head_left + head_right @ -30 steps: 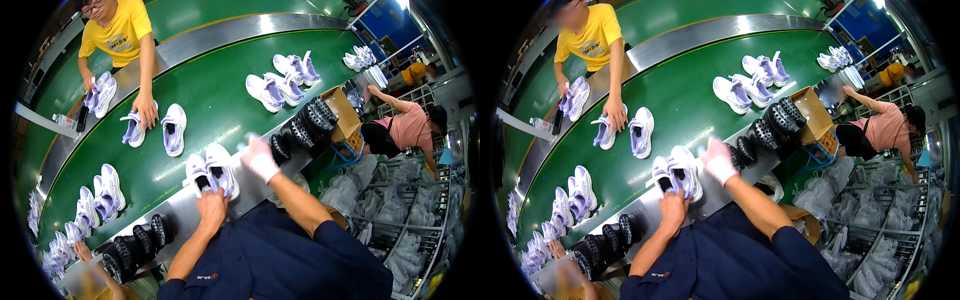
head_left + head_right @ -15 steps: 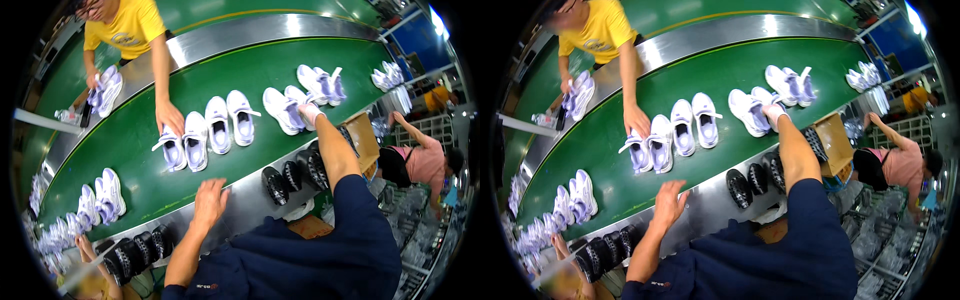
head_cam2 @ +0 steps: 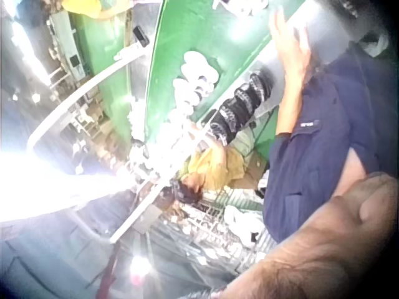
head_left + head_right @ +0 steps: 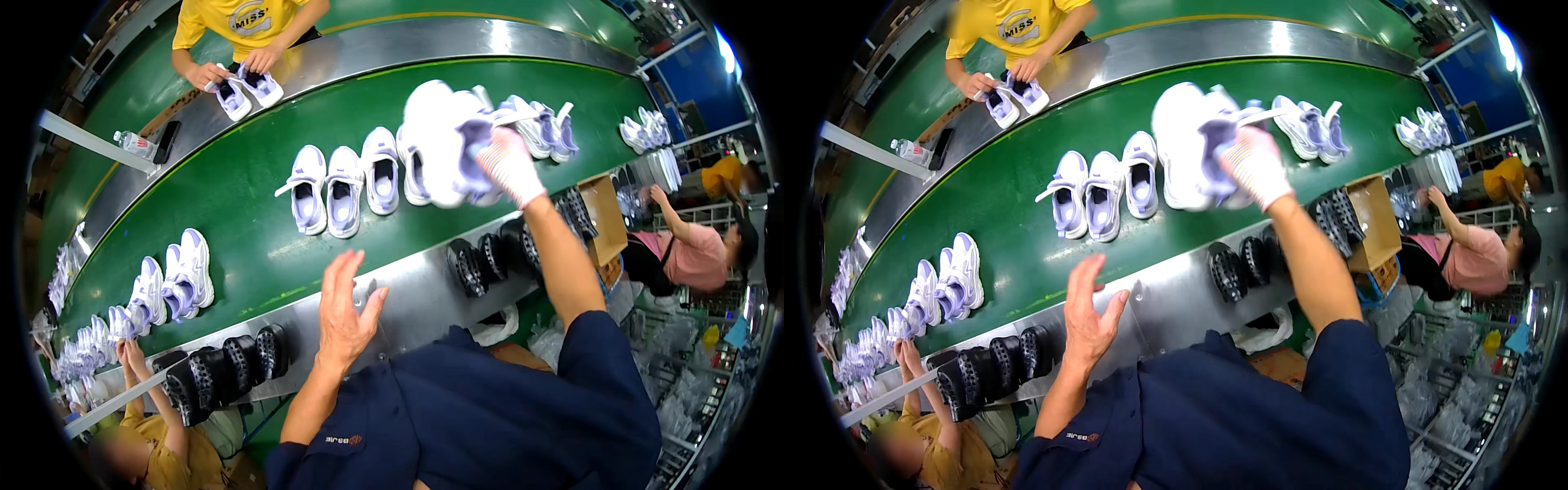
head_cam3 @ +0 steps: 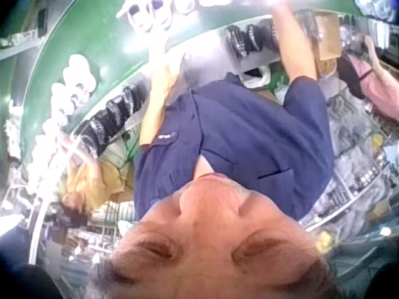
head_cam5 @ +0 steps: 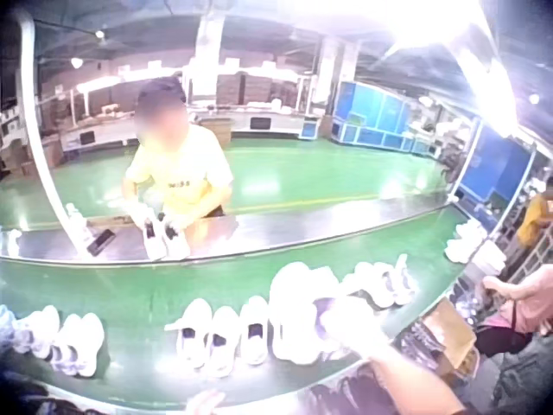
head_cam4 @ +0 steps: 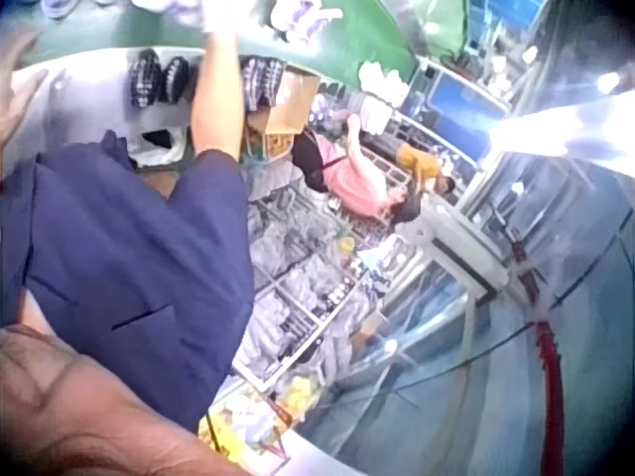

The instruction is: The person picks up black shoe outsoles and white sneakers from a conveyor belt, fits the sneakers onto the outsoles by hand, and places the assembled pairs back onto the belt or into containers.

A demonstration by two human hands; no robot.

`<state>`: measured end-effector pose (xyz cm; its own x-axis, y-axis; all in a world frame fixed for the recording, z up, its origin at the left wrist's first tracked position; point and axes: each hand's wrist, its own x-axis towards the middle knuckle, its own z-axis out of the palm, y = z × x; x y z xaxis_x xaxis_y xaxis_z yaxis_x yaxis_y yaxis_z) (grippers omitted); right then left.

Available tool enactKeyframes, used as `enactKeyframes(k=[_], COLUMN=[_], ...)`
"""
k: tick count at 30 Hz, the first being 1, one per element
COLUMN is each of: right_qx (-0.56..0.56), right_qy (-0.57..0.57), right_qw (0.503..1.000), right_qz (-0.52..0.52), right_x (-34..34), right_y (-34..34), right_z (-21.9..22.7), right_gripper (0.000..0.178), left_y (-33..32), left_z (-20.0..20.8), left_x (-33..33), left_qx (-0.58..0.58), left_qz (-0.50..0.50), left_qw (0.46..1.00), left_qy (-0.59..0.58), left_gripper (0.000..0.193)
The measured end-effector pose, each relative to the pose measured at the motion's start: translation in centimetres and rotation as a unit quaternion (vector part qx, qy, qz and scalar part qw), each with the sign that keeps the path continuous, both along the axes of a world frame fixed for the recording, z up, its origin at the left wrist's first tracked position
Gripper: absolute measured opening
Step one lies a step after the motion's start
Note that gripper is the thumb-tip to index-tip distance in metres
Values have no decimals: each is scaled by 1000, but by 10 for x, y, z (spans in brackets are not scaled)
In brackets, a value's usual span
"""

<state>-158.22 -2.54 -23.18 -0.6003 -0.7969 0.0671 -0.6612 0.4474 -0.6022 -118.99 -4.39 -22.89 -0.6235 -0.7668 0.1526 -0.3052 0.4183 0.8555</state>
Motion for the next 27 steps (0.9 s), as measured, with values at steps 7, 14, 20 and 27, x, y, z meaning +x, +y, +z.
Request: enactKeyframes(k=[7,14,20,27], right_qx=[259,62,77,164], right_qy=[-32,-135,89,120], right_qw=[955,986,950,943], right_qz=[139,78,-288,-262], right_x=[272,315,171,138], right_y=[78,144,252,250], right_z=[-6,-59,-128,-168], right_gripper=[24,18,49,51], left_y=[23,42,39,46], left_z=[-17,-126,-65,-13], left_x=[43,130,136,93], left_qx=[-64,122,-106,-165], left_qz=[-5,13,94,35], left_qw=[996,983,980,983], left_qy=[-67,-135,-138,-75], left_gripper=[79,66,44,23])
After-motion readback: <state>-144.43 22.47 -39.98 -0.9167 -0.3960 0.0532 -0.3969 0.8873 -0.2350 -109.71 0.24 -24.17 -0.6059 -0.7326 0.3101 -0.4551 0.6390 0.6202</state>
